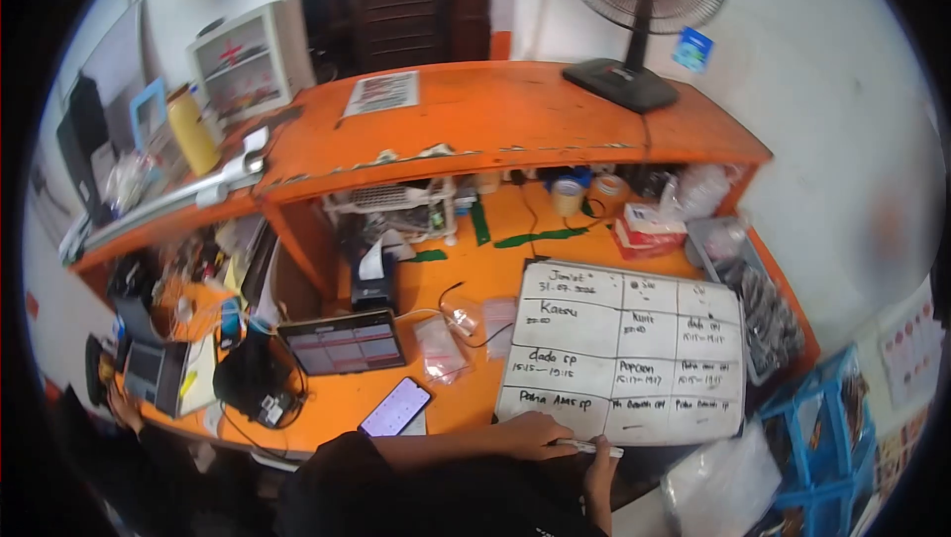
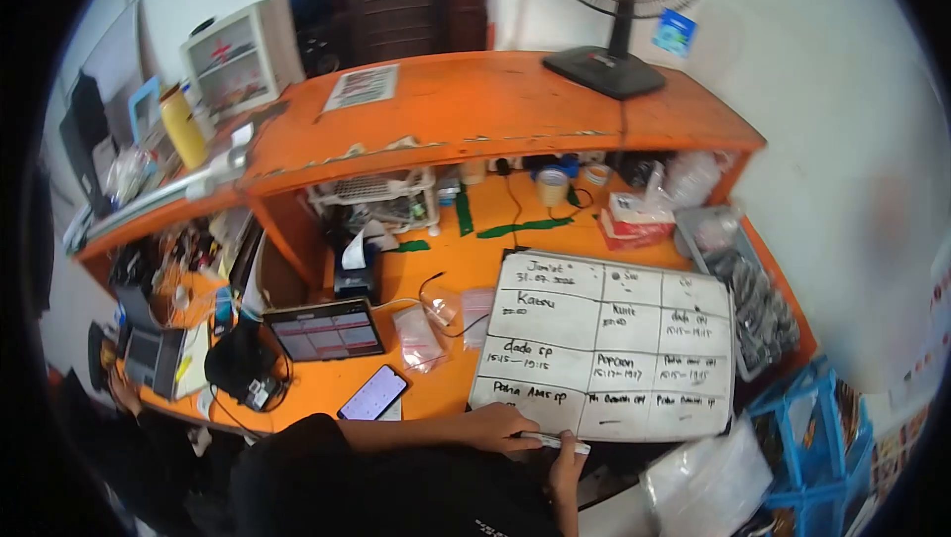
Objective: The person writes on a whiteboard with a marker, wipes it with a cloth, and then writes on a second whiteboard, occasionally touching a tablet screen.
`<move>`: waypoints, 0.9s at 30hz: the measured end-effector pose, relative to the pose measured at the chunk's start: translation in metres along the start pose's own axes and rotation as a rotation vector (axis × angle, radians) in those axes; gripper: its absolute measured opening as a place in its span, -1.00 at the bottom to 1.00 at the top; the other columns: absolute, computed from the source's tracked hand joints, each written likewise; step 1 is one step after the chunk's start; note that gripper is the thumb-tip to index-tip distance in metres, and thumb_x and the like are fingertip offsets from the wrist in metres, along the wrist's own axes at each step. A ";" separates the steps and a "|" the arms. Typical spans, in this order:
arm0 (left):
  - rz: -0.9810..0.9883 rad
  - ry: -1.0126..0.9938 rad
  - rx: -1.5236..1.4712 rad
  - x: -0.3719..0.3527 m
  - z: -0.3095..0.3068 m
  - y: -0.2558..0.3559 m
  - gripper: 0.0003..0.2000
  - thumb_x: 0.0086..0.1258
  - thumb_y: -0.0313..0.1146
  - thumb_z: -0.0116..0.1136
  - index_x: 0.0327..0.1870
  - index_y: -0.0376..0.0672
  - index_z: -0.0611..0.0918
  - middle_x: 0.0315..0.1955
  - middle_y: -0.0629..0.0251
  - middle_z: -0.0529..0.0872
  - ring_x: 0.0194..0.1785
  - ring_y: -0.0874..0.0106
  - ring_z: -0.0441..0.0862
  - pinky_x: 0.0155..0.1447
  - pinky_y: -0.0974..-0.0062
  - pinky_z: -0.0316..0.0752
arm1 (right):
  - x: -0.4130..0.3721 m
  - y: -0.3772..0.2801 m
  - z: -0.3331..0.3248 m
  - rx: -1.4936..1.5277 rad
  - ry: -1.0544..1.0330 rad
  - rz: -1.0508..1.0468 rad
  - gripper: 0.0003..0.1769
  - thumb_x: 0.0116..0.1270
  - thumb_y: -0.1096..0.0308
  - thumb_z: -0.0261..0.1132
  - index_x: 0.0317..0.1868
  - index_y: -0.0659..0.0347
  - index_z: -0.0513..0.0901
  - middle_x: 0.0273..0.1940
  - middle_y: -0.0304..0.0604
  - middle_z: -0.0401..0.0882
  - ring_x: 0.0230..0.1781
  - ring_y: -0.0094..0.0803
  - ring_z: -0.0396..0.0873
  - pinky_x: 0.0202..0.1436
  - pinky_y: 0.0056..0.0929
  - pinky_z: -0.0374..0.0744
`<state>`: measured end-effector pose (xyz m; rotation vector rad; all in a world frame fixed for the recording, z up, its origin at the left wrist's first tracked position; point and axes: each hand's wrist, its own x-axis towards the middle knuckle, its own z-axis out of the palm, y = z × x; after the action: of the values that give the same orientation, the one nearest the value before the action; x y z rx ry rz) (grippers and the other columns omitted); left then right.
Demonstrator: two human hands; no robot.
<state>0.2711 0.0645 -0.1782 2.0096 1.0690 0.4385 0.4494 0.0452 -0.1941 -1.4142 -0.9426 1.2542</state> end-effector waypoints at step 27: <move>0.219 0.267 -1.789 -0.040 -0.007 -0.040 -0.53 0.53 0.02 -0.41 -0.52 -0.11 0.32 -0.26 0.26 0.41 -0.17 0.41 0.32 0.00 0.46 0.21 | -0.033 0.017 0.075 -0.478 -0.306 -0.578 -0.58 0.14 0.40 0.40 -0.07 0.29 0.40 -0.25 -0.15 0.51 -0.19 -0.42 0.50 -0.03 -0.47 0.46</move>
<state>0.2217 0.0486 -0.2027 0.4221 0.2052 1.2113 0.3692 0.0226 -0.2020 -1.1717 -1.8034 0.8403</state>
